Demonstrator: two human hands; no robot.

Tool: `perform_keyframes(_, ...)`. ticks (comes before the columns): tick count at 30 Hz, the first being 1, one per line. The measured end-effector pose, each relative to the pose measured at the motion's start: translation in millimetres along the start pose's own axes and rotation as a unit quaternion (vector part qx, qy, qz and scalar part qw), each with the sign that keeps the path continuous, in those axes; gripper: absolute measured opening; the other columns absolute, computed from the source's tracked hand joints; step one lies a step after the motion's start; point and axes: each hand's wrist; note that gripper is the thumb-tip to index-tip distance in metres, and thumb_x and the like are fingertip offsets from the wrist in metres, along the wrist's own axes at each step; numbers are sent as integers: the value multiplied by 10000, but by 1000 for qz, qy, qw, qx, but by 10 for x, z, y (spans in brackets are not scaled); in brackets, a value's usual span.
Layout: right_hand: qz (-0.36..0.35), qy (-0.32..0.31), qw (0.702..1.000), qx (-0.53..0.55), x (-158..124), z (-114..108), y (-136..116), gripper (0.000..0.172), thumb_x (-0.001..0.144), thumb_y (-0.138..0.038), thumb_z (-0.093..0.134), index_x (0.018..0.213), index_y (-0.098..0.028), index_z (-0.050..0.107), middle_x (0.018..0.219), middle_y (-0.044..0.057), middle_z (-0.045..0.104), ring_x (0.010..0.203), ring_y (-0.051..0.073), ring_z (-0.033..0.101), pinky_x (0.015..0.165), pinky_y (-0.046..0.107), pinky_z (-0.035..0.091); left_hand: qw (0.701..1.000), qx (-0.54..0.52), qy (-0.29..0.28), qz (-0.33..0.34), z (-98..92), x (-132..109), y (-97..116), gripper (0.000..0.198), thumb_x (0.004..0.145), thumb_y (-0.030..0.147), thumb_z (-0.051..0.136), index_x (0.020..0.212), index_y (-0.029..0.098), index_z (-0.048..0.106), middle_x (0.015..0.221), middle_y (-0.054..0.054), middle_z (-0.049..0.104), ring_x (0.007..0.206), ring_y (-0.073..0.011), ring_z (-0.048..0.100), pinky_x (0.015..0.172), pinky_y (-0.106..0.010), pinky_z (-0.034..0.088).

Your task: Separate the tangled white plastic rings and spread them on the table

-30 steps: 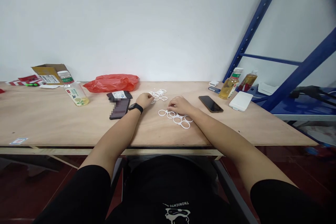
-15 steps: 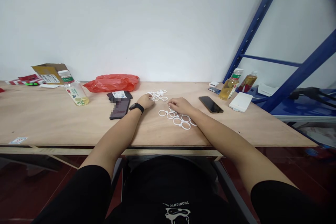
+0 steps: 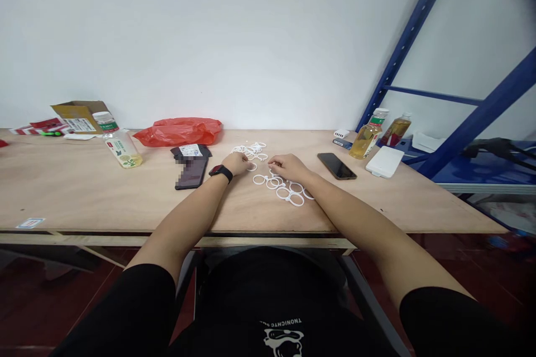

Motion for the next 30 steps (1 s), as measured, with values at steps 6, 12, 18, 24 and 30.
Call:
perform_keyframes(6, 3, 0, 1000, 0, 4, 5, 3, 184, 889, -282, 590, 978, -229, 743, 833, 5, 747, 743, 146, 640, 661, 240, 391, 997, -16, 14, 70, 20, 1, -16, 188, 737, 223, 677, 894, 171, 767, 891, -71, 747, 808, -213, 664, 741, -291, 499)
perform_keyframes(12, 3, 32, 999, 5, 21, 37, 37, 304, 912, -311, 580, 1178, -212, 689, 951, 39, 755, 780, 161, 656, 706, 257, 430, 962, -137, 64, 227, 19, -75, 192, 285, 798, 245, 657, 1061, 160, 724, 887, -46, 733, 759, -157, 635, 736, -275, 507)
perform_keyframes(18, -27, 39, 998, 48, 44, 60, 55, 260, 934, -266, 531, 1096, -218, 729, 982, 49, 751, 843, 173, 657, 753, 269, 444, 945, -162, 59, 277, -5, -168, 349, 213, 806, 220, 671, 1006, 175, 728, 872, -35, 739, 740, -140, 640, 725, -263, 509)
perform_keyframes(24, -9, 56, 991, 125, 26, 62, 10, 199, 877, -275, 583, 954, -195, 748, 819, 15, 736, 696, 137, 613, 659, 241, 424, 942, -156, 55, 291, -4, -216, 385, 162, 832, 215, 629, 946, 192, 742, 878, -27, 749, 746, -137, 650, 718, -255, 503)
perform_keyframes(30, 8, 67, 985, 160, 15, 75, 2, 192, 828, -290, 599, 891, -188, 749, 773, 10, 717, 669, 131, 590, 652, 243, 425, 944, -145, 66, 289, 18, -243, 429, 160, 819, 211, 619, 909, 187, 749, 833, -27, 744, 710, -134, 634, 694, -253, 489)
Point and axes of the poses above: each hand's wrist, its own x-axis towards the middle knuckle, its own z-axis out of the palm, y = z × x
